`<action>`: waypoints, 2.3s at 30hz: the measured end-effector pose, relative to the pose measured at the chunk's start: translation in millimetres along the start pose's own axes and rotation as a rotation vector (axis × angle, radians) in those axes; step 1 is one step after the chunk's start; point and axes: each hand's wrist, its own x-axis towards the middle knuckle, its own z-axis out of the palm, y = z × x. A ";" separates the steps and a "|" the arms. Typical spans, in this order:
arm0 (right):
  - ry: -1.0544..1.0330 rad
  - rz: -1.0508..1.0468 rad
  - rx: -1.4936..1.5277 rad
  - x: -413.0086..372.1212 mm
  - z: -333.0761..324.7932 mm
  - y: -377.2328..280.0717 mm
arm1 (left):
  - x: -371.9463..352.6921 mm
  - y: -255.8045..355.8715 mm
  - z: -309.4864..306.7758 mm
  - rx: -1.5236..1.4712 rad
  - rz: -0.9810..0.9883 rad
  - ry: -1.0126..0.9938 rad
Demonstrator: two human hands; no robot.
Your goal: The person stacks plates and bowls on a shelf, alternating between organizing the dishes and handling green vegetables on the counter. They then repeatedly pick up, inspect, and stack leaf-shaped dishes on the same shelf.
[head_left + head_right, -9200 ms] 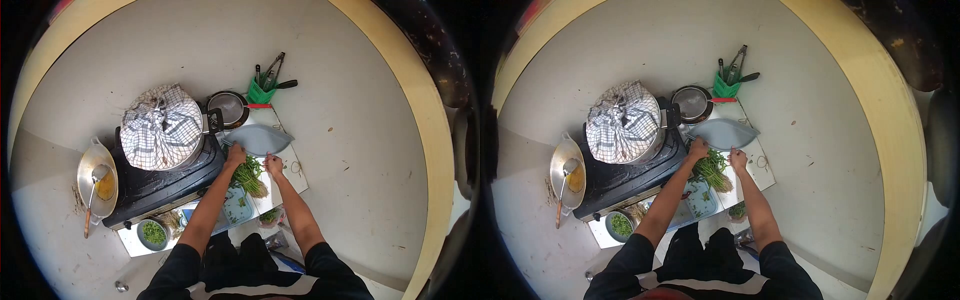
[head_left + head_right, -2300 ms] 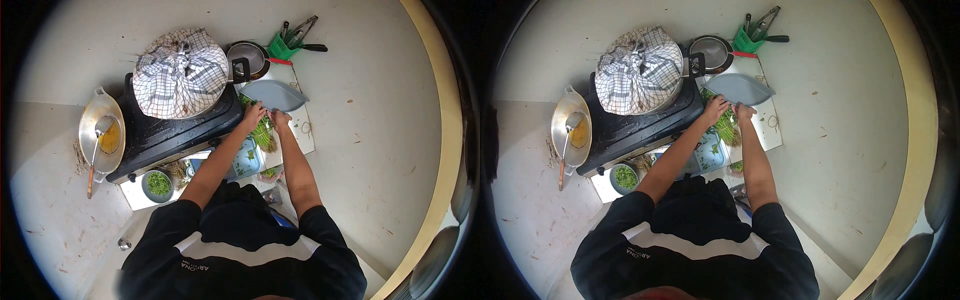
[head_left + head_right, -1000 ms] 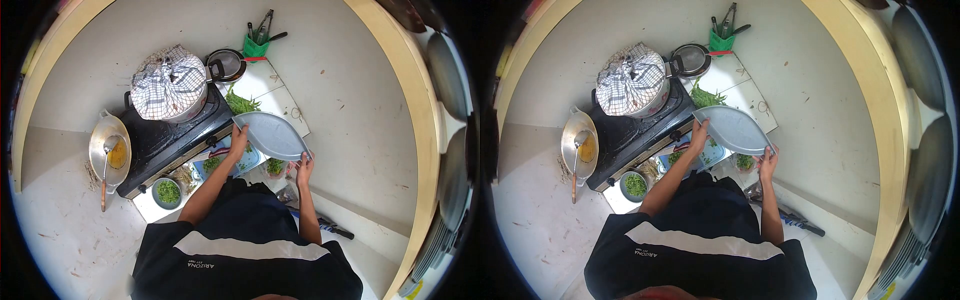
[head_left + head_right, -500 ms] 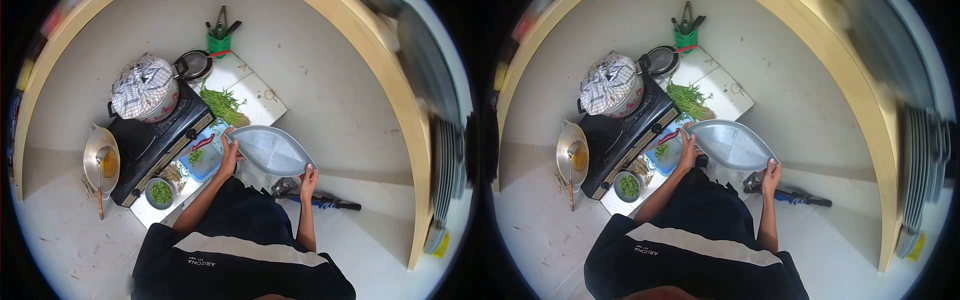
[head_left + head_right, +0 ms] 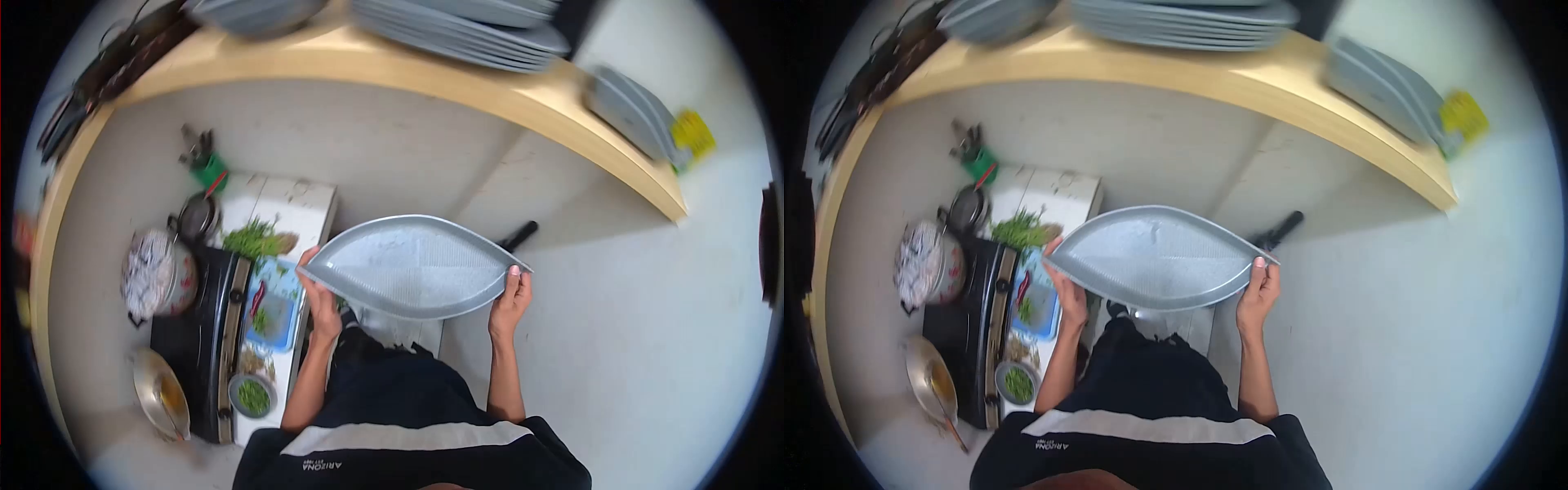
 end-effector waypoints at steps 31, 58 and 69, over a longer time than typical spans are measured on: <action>0.021 -0.285 0.071 340.2 -172.4 -263.1 | 213.1 266.3 302.9 0.386 0.717 -0.473; 0.218 -0.267 -0.636 362.2 -167.5 -210.6 | 215.4 255.2 311.8 0.891 0.616 -0.601; 0.325 -0.624 0.117 188.6 -136.6 -171.6 | 125.1 215.3 266.8 0.420 0.653 -0.230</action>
